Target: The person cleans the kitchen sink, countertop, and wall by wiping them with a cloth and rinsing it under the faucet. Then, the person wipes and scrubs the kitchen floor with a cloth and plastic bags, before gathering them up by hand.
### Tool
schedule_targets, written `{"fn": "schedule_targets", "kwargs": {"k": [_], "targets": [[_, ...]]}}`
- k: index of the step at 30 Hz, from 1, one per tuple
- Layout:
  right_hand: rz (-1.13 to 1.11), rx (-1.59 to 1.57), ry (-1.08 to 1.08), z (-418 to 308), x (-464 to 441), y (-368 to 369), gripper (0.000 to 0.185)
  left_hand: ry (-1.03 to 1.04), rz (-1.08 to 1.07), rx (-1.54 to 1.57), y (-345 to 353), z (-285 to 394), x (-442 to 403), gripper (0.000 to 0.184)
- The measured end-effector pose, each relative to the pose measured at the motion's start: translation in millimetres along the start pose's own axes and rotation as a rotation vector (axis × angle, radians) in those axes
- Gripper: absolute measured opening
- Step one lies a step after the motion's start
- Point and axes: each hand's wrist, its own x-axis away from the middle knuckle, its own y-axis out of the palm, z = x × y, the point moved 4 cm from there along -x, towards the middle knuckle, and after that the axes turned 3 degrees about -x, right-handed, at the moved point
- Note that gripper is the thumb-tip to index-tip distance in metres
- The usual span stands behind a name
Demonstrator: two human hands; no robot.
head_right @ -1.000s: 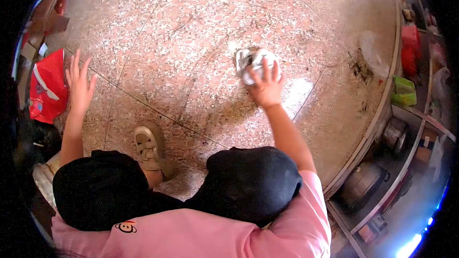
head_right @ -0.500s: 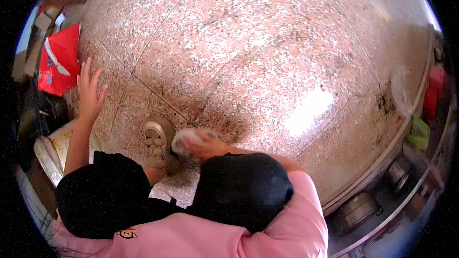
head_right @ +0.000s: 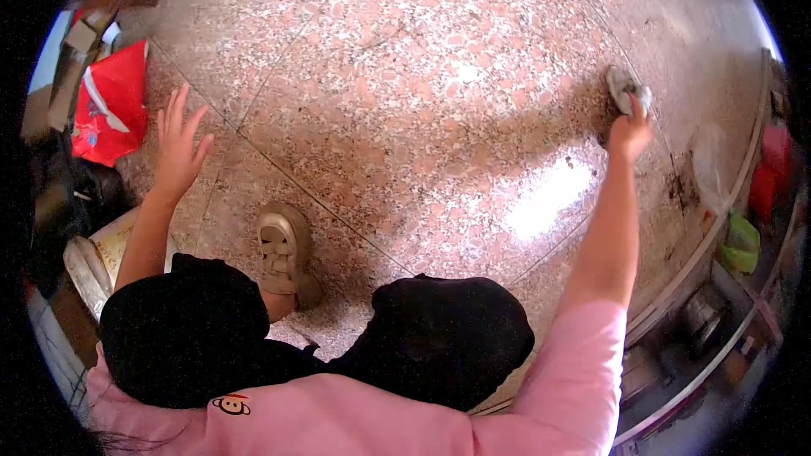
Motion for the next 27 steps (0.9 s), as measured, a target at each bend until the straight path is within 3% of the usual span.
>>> {"fn": "schedule_targets", "kwargs": {"k": [1, 3, 4, 5, 6, 7, 8, 12, 13, 14, 15, 16, 18, 21, 22, 23, 24, 25, 26, 27], "targets": [[-0.012, -0.248, -0.181, 3, 24, 17, 0.031, 0.0, -0.018, -0.006, 5, 0, 0, 0.041], [-0.348, -1.375, 0.125, -64, 134, 44, 0.026, 0.006, -0.03, -0.002, 13, -1, 0, 0.041], [-0.502, -1.404, 0.154, -90, 190, 55, 0.026, 0.014, -0.029, 0.005, 15, -3, 1, 0.041], [-0.631, -1.051, -0.034, -113, 246, 61, 0.027, 0.024, -0.026, 0.01, 16, -3, 0, 0.041], [-0.661, -0.568, -0.391, -135, 292, 60, 0.029, 0.024, -0.027, 0.004, 14, -3, -2, 0.041], [-0.721, -0.403, -0.521, -148, 327, 65, 0.031, 0.025, -0.028, 0.0, 12, 0, -4, 0.041], [-0.788, -0.351, -0.532, -153, 347, 72, 0.033, 0.026, -0.027, -0.002, 11, 2, -6, 0.041], [-1.07, -0.535, -0.118, -98, 364, 123, 0.042, 0.093, -0.016, 0.002, 19, 8, -3, 0.04], [-0.786, -0.467, -0.42, -79, 322, 113, 0.042, 0.098, -0.031, -0.015, 17, 12, -3, 0.04], [-0.348, -0.242, -0.685, -60, 283, 96, 0.043, 0.1, -0.033, -0.039, 14, 16, -5, 0.04], [0.087, -0.036, -0.772, -37, 247, 81, 0.044, 0.096, -0.049, -0.044, 12, 20, -4, 0.04], [-0.036, 0.16, -0.452, 26, 172, 77, 0.042, 0.092, -0.06, -0.051, 11, 23, -4, 0.04], [0.34, 0.881, -0.552, 47, 99, 1, 0.035, 0.105, -0.051, -0.048, 9, 30, -10, 0.04], [0.042, 0.544, -0.045, 92, 71, -17, 0.034, 0.133, -0.032, -0.013, 14, 36, -6, 0.041], [0.181, 0.503, -0.308, 90, 88, -5, 0.033, 0.14, -0.022, 0.002, 17, 37, -5, 0.041], [0.283, 0.27, -0.664, 72, 127, 8, 0.034, 0.149, -0.006, 0.015, 20, 41, -7, 0.041], [0.295, 0.127, -0.866, 16, 182, 4, 0.033, 0.15, -0.024, 0.009, 23, 46, -6, 0.041], [0.011, -0.069, -0.651, -7, 232, 22, 0.033, 0.152, -0.044, -0.002, 25, 50, -4, 0.041], [-0.219, 0.068, -0.745, -16, 295, 46, 0.034, 0.16, -0.066, -0.019, 26, 54, -3, 0.041], [-0.333, -0.218, -0.844, -50, 338, 42, 0.032, 0.171, -0.077, -0.02, 26, 58, -5, 0.041]]}}
